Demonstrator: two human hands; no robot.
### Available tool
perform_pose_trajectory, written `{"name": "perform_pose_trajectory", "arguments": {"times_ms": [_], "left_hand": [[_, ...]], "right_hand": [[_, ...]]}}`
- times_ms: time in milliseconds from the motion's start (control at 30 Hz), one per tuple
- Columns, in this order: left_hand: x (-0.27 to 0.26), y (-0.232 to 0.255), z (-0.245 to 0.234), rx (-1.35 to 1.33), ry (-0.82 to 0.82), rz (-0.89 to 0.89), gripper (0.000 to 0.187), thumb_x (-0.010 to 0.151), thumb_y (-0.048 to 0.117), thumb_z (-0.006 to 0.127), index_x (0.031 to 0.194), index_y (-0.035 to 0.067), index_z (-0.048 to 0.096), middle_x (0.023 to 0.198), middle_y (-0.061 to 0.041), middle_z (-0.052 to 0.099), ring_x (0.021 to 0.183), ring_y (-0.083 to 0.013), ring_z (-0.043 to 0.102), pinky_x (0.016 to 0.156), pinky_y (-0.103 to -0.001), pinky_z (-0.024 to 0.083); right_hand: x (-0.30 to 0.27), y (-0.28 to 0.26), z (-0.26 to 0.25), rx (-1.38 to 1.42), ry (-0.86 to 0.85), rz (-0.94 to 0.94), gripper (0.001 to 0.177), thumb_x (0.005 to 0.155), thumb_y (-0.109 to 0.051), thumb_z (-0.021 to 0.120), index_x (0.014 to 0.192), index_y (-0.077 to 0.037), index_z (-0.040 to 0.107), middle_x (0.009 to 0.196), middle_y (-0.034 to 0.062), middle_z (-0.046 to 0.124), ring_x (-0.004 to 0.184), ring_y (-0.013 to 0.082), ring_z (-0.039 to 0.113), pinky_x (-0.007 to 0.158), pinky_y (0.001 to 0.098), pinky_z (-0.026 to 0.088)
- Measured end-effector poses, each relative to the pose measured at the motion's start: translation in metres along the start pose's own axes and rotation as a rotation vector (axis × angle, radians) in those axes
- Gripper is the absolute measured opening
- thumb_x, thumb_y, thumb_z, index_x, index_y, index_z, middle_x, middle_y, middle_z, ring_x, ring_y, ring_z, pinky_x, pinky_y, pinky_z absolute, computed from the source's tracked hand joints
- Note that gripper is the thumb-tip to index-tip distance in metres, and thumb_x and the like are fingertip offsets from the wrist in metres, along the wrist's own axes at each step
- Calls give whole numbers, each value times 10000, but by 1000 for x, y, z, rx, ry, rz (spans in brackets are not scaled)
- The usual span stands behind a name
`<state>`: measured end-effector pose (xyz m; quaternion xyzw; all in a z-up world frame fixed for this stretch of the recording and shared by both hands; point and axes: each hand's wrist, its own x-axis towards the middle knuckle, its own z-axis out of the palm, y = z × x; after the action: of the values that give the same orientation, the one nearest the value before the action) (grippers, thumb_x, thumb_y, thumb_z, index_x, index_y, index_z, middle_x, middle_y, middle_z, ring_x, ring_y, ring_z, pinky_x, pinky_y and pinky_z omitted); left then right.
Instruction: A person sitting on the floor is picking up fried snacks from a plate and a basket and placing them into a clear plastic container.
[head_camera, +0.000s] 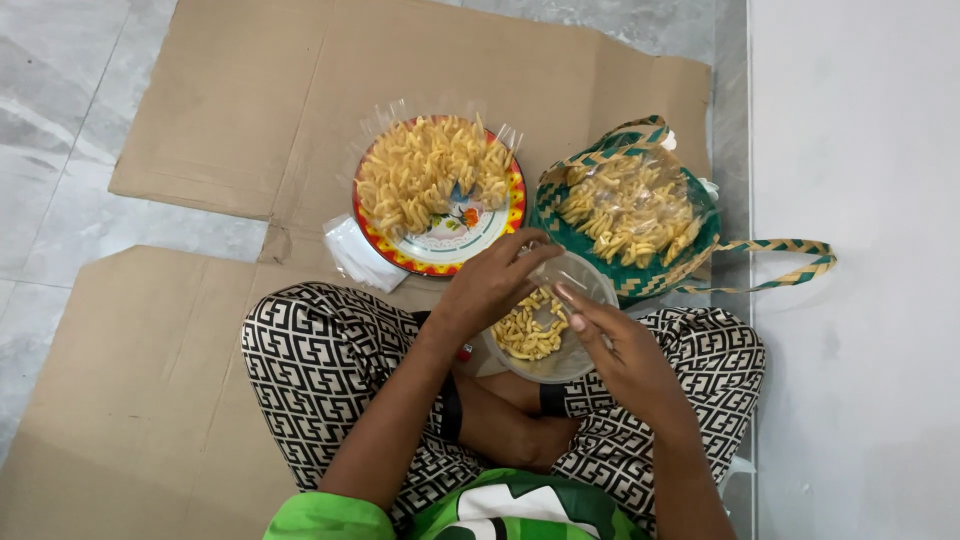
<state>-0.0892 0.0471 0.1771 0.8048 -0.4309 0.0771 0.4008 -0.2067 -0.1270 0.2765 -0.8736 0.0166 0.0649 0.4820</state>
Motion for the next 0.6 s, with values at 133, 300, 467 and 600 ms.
{"name": "perform_pose_trajectory", "arguments": {"times_ms": [133,300,467,600], "left_hand": [[-2,-5,-2,-103,54,-146,613,842,3,761,1392,176,554,1373,-103,529,1221,-368,613,943,-493,583],[4,2,-7,-415,203,-274,624,880,-18,744,1426,208,543,1399,-75,501,1287,-353,577,988,-424,569],[7,7,-8,-643,274,-291,588,885,-49,743,1408,148,562,1397,-128,498,1267,-392,570,1009,-472,563],[6,7,-8,-676,300,-274,584,890,-35,747,1413,145,559,1406,-126,486,1249,-388,570,1005,-491,568]], "right_hand": [[1,28,-3,38,175,-53,333,1069,-193,501,1293,-97,728,1143,185,771,1007,335,750,832,478,596],[23,63,3,80,349,-86,249,1079,-140,533,1151,-44,751,953,149,779,820,209,727,730,343,598],[50,64,33,-508,-351,199,370,968,-166,630,1307,-32,692,1175,270,737,1064,486,707,849,577,562],[78,167,78,-816,-445,131,390,925,-212,718,1298,-106,676,1192,217,737,1108,416,712,882,523,567]]}}
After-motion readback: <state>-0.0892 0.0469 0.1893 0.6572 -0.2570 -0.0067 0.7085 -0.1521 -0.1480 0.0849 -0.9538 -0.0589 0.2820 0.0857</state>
